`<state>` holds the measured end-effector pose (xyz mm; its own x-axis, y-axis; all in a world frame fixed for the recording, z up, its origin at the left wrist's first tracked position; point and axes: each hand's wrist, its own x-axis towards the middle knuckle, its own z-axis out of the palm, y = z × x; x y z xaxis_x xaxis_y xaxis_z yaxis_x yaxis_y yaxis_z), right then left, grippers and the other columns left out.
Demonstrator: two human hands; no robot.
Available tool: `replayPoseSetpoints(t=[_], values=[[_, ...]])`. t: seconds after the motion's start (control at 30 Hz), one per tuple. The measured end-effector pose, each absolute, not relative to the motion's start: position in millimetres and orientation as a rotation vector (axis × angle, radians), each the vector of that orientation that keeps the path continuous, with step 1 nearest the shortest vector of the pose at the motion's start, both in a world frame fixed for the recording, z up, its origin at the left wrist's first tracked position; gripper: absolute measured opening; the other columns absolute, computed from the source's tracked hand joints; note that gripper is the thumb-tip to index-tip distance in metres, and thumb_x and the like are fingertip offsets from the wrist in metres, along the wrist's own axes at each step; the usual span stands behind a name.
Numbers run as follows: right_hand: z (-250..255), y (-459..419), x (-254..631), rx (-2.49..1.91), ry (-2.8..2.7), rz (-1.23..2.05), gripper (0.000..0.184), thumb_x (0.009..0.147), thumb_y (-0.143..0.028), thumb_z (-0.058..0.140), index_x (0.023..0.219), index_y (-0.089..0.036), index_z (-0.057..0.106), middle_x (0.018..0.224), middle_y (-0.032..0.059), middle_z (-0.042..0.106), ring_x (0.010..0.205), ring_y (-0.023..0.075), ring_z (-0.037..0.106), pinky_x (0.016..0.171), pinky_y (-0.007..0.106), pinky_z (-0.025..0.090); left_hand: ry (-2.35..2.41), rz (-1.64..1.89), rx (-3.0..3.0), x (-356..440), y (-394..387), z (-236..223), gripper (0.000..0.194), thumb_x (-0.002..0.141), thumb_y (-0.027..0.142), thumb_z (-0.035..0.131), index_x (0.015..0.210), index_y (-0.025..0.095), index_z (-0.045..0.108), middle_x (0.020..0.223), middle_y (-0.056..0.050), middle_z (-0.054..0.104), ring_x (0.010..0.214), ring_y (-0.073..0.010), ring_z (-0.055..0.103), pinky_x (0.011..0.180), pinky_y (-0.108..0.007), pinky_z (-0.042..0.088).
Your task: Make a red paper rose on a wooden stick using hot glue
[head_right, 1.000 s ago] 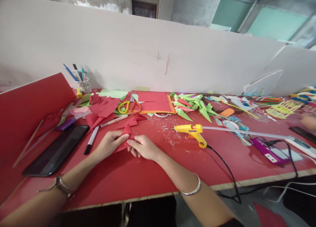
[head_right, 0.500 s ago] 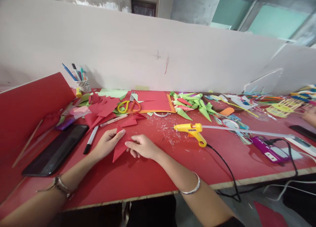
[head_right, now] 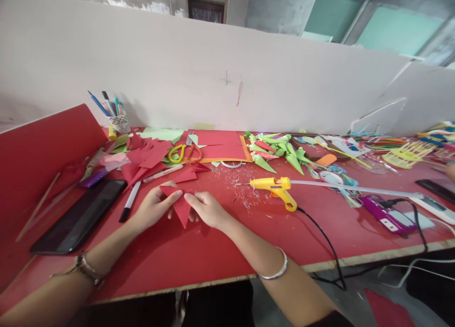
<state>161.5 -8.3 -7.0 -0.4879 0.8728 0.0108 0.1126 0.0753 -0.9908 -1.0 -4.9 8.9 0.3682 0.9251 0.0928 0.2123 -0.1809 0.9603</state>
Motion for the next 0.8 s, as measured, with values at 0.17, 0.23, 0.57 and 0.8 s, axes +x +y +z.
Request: replayPoseSetpoints(t=[0.17,0.23,0.57,0.8], values=[[-8.8,-7.7,163.2,-1.020,-1.752,1.423,0.042,0.082,-0.048,0.040,0.055,-0.016,0.042,0.042,-0.0061,0.040,0.037,0.0046,0.037,0.039,0.018,0.028,1.071,0.874,1.585,0.4,-6.2,8.9,0.031,0.080,0.041,0.044,0.063,0.015,0.046,0.039,0.007,0.044,0.034,-0.0054,0.041,0.039,-0.016,0.033],[-7.7,-8.2,163.0,-1.011,-1.742,1.443,0.042,0.081,-0.048,0.041,0.056,-0.016,0.044,0.043,-0.0053,0.042,0.039,0.0049,0.039,0.041,0.018,0.029,1.093,0.862,1.564,1.9,-6.4,9.9,0.036,0.081,0.044,0.039,0.060,0.015,0.047,0.038,0.007,0.043,0.033,-0.0057,0.040,0.038,-0.016,0.032],[-2.0,-12.6,163.8,-0.989,-1.899,1.552,0.040,0.081,-0.047,0.043,0.057,-0.015,0.045,0.048,-0.0041,0.046,0.041,0.0047,0.040,0.043,0.018,0.032,1.180,1.016,1.488,1.2,-1.4,4.1,0.038,0.080,0.049,0.036,0.061,0.017,0.044,0.039,0.007,0.044,0.031,-0.0064,0.040,0.033,-0.016,0.032],[-3.8,-11.1,161.9,-0.876,-1.806,1.524,0.032,0.083,-0.042,0.042,0.066,-0.016,0.048,0.052,-0.0042,0.045,0.043,0.0052,0.040,0.044,0.019,0.031,1.194,1.045,1.429,2.1,-2.4,8.5,0.036,0.081,0.043,0.038,0.057,0.016,0.044,0.037,0.006,0.043,0.030,-0.0058,0.039,0.034,-0.016,0.031]])
